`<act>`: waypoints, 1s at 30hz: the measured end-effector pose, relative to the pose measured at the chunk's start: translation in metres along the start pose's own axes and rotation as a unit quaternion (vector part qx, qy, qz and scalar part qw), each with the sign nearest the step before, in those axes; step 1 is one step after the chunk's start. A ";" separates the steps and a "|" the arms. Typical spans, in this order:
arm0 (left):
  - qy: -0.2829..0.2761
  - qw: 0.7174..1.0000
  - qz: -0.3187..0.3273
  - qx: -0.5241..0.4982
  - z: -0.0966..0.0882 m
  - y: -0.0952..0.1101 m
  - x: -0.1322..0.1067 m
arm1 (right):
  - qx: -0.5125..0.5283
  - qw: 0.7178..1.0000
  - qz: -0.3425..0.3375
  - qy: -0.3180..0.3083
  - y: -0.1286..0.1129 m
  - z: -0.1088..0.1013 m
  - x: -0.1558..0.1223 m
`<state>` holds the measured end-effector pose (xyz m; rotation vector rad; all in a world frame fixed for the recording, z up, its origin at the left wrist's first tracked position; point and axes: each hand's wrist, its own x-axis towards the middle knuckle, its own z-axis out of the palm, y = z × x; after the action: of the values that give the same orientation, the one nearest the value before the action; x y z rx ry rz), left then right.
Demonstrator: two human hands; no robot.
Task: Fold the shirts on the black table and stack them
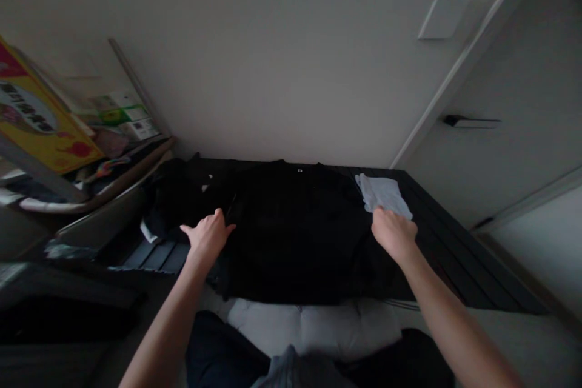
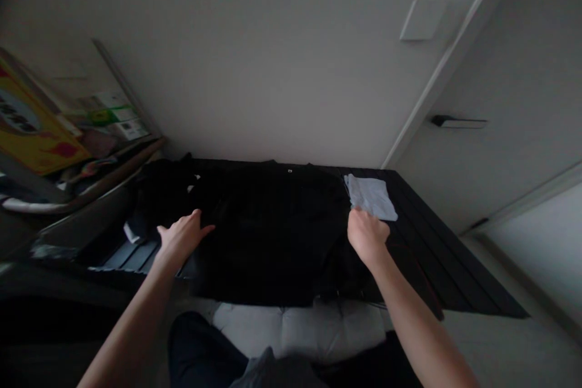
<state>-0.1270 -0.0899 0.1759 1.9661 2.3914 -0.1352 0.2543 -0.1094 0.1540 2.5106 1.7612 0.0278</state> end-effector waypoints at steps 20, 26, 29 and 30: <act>0.090 0.972 0.049 -0.212 0.109 0.029 0.158 | 0.173 0.908 -0.378 0.048 -0.166 0.066 -0.045; 0.132 0.958 0.084 -0.239 0.125 0.046 0.183 | 0.207 0.892 -0.401 0.025 -0.181 0.069 -0.046; 0.176 0.945 0.096 -0.257 0.122 0.054 0.189 | 0.214 0.891 -0.399 0.020 -0.177 0.070 -0.040; 0.192 0.940 0.102 -0.264 0.120 0.057 0.190 | 0.217 0.892 -0.396 0.018 -0.176 0.071 -0.038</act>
<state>-0.1107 0.0955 0.0376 2.0719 2.0664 0.8757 0.0807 -0.0896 0.0717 1.7783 2.9218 -0.4053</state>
